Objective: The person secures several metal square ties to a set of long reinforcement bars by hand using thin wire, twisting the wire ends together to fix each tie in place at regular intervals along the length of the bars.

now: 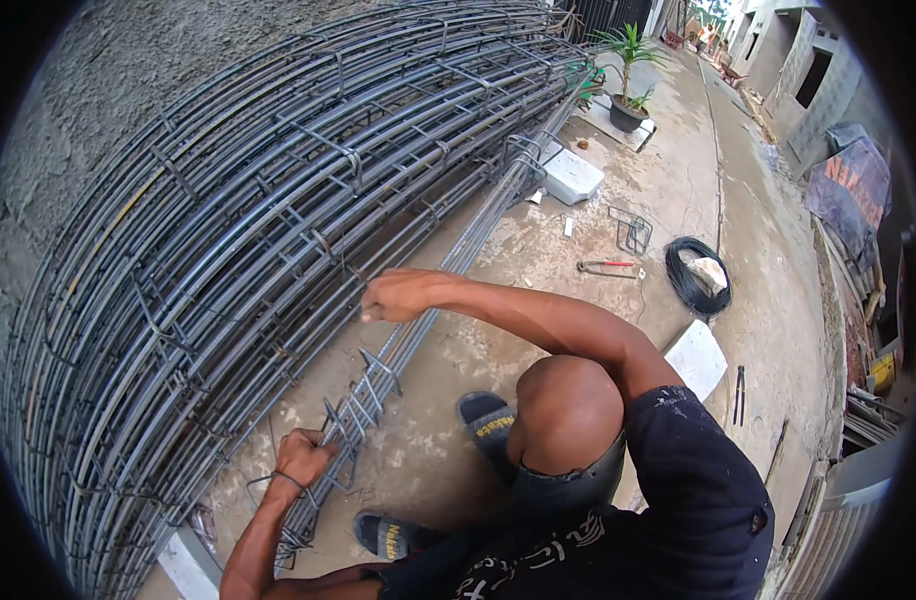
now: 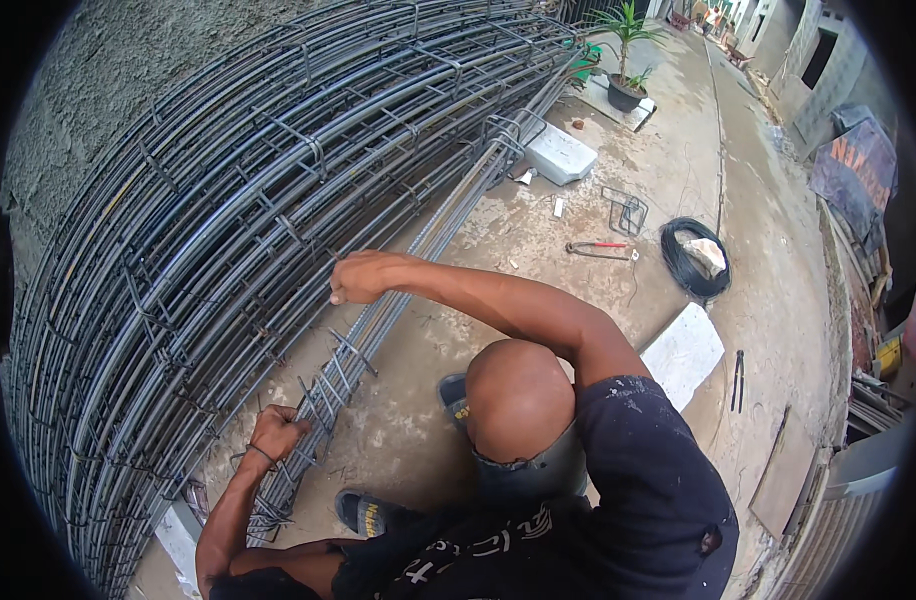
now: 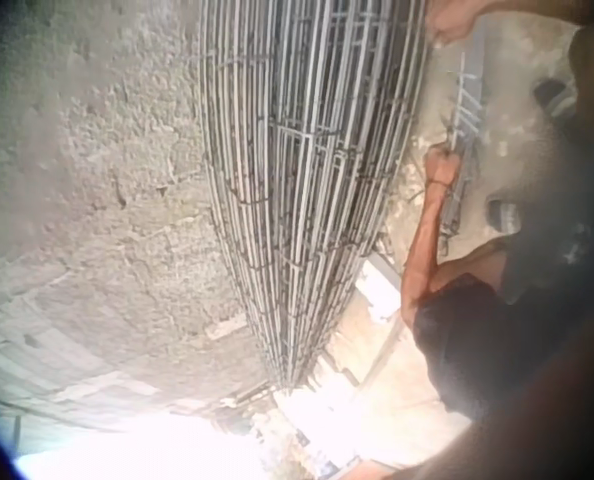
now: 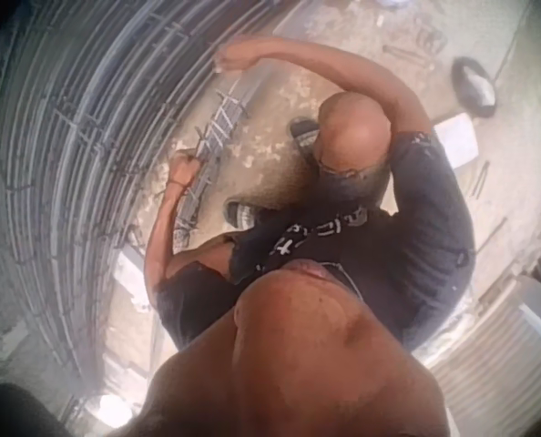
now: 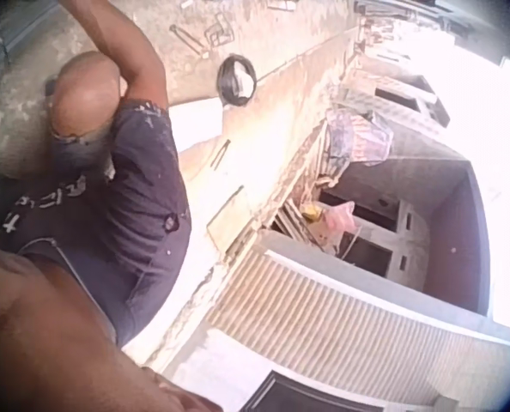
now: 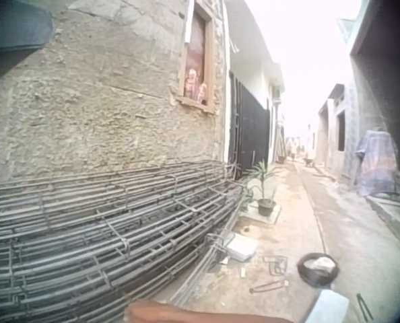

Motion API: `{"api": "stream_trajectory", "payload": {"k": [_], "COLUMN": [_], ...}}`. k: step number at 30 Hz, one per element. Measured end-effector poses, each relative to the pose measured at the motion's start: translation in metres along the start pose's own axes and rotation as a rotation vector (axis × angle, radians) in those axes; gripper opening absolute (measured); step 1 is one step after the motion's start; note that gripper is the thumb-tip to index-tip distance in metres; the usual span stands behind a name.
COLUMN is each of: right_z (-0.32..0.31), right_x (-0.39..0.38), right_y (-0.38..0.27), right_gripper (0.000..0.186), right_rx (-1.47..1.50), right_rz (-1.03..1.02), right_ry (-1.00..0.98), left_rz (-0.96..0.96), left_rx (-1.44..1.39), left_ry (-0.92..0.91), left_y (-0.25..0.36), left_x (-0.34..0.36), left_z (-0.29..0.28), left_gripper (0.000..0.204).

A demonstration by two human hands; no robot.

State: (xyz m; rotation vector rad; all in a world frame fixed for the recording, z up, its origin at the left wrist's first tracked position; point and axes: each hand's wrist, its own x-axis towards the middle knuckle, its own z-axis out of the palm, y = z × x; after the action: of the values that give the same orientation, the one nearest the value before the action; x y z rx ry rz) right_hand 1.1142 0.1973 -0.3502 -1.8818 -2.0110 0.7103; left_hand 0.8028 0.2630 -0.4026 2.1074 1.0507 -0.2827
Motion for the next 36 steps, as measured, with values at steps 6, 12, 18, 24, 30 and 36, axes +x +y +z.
{"api": "stream_trajectory", "payload": {"k": [6, 12, 18, 24, 30, 36], "right_z": [0.039, 0.042, 0.104, 0.105, 0.105, 0.096], "right_x": [-0.067, -0.087, -0.076, -0.035, -0.025, -0.056], "right_y": [0.021, 0.038, 0.075, 0.076, 0.06, 0.051], "right_gripper": [0.041, 0.042, 0.046, 0.053, 0.011, 0.024], "right_rx": [-0.58, -0.239, 1.262, 1.759, 1.449, 1.195], "right_rz": [-0.35, -0.406, 0.247, -0.133, 0.224, 0.429], "right_ry": [0.46, 0.652, 0.604, 0.364, 0.679, 0.71], "left_rz": [0.014, 0.001, -0.013, -0.024, -0.003, -0.028], "left_rx": [0.026, 0.02, 0.034, 0.046, -0.011, -0.008], "left_ry": [0.002, 0.0, -0.007, -0.037, -0.025, 0.051], "left_y": [0.001, 0.0, -0.001, -0.004, 0.0, 0.014], "left_x": [0.002, 0.001, 0.004, 0.0, -0.004, -0.012], "left_z": [0.0, 0.004, 0.012, 0.008, 0.001, -0.016], "left_gripper": [0.03, 0.028, 0.027, 0.026, 0.027, 0.025]}}
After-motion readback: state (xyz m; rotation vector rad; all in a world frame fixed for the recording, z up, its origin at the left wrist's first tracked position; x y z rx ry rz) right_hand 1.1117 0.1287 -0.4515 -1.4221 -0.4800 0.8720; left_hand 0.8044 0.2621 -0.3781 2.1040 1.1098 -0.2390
